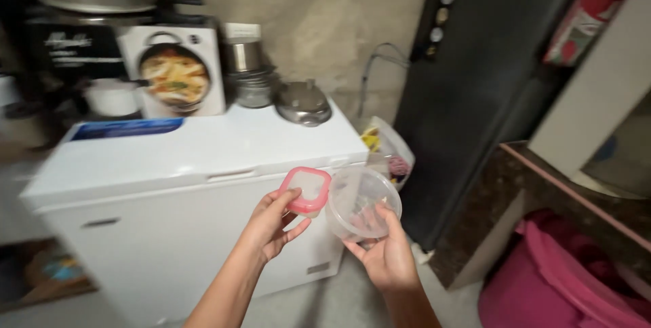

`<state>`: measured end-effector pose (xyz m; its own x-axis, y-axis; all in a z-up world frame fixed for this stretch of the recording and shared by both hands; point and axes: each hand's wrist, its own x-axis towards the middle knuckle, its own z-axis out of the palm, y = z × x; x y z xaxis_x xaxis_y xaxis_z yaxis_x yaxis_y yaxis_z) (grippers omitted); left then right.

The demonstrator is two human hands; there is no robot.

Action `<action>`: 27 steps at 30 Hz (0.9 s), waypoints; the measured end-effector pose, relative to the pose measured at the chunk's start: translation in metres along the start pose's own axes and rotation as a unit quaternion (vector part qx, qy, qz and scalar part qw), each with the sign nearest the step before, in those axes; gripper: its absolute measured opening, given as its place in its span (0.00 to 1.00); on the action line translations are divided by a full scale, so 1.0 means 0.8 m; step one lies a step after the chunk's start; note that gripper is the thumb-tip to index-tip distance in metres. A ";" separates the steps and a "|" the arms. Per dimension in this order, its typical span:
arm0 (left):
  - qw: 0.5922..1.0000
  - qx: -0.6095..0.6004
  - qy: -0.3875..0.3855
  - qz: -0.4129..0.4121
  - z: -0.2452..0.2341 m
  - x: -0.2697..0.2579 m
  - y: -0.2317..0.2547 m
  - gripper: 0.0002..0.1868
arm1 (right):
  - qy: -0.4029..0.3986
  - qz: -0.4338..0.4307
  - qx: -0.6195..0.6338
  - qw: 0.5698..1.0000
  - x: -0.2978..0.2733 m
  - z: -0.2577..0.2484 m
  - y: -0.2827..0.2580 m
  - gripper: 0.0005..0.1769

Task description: Sort through items on a table and clean a duster and container at a sink.

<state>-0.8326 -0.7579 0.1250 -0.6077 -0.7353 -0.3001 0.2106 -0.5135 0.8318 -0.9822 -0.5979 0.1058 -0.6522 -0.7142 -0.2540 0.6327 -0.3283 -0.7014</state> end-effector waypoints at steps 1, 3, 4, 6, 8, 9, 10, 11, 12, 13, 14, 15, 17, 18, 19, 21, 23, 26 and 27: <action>1.000 0.002 -0.010 -0.004 0.013 0.027 -0.004 0.27 | 0.007 -0.008 0.002 1.000 0.018 -0.004 -0.012 0.36; 0.999 -0.003 -0.031 -0.017 0.033 0.077 -0.013 0.26 | 0.043 -0.013 0.014 0.999 0.050 -0.010 -0.031 0.36; 0.999 -0.001 -0.037 -0.021 0.043 0.102 -0.015 0.26 | 0.048 -0.018 0.015 0.999 0.065 -0.013 -0.040 0.36; 0.998 -0.003 -0.067 -0.020 0.064 0.156 -0.015 0.25 | 0.071 -0.024 0.031 0.997 0.099 -0.013 -0.058 0.37; 0.997 0.000 -0.071 -0.030 0.086 0.204 -0.014 0.24 | 0.081 -0.035 0.036 0.995 0.137 -0.012 -0.075 0.38; 0.997 0.001 -0.068 -0.040 0.097 0.226 -0.015 0.23 | 0.088 -0.039 0.039 0.995 0.156 -0.014 -0.083 0.39; 0.997 0.002 -0.071 -0.042 0.105 0.251 -0.018 0.23 | 0.091 -0.041 0.039 0.994 0.176 -0.016 -0.089 0.39; 0.996 -0.003 -0.080 -0.043 0.112 0.276 -0.020 0.24 | 0.099 -0.042 0.037 0.994 0.196 -0.019 -0.094 0.40; 0.995 -0.007 -0.088 -0.043 0.122 0.300 -0.019 0.25 | 0.105 -0.042 0.037 0.993 0.217 -0.020 -0.101 0.41; 0.995 -0.004 -0.091 -0.042 0.131 0.321 -0.016 0.25 | 0.105 -0.045 0.039 0.993 0.237 -0.019 -0.109 0.41; 0.995 -0.002 -0.087 -0.051 0.142 0.341 -0.015 0.25 | 0.111 -0.048 0.038 0.992 0.256 -0.020 -0.116 0.41; 0.995 0.002 -0.083 -0.060 0.152 0.360 -0.015 0.26 | 0.116 -0.052 0.036 0.991 0.274 -0.023 -0.122 0.41; 0.993 0.008 -0.100 -0.059 0.168 0.384 -0.019 0.26 | 0.127 -0.058 0.028 0.990 0.294 -0.034 -0.130 0.41; 0.992 0.013 -0.118 -0.044 0.178 0.399 -0.014 0.26 | 0.124 -0.068 0.020 0.990 0.309 -0.036 -0.138 0.40; 0.991 0.014 -0.121 -0.047 0.187 0.413 -0.014 0.26 | 0.127 -0.069 0.021 0.989 0.327 -0.043 -0.144 0.40; 0.992 -0.006 -0.108 -0.070 0.206 0.442 -0.016 0.27 | 0.112 -0.086 0.013 0.990 0.365 -0.060 -0.156 0.39; 0.991 0.002 -0.108 -0.075 0.217 0.470 -0.030 0.27 | 0.124 -0.075 0.024 0.989 0.411 -0.096 -0.154 0.38; 0.991 -0.001 -0.106 -0.077 0.247 0.524 -0.045 0.27 | 0.133 -0.065 0.036 0.988 0.475 -0.119 -0.178 0.38; 0.992 -0.012 -0.097 -0.085 0.256 0.542 -0.052 0.26 | 0.139 -0.057 0.037 0.988 0.493 -0.123 -0.187 0.39</action>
<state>-1.2617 -0.9650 0.0559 -0.7714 -0.5392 -0.3378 0.1085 -0.6346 0.7652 -1.3754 -0.7696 0.0453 -0.8033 -0.4772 -0.3565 0.5711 -0.4473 -0.6882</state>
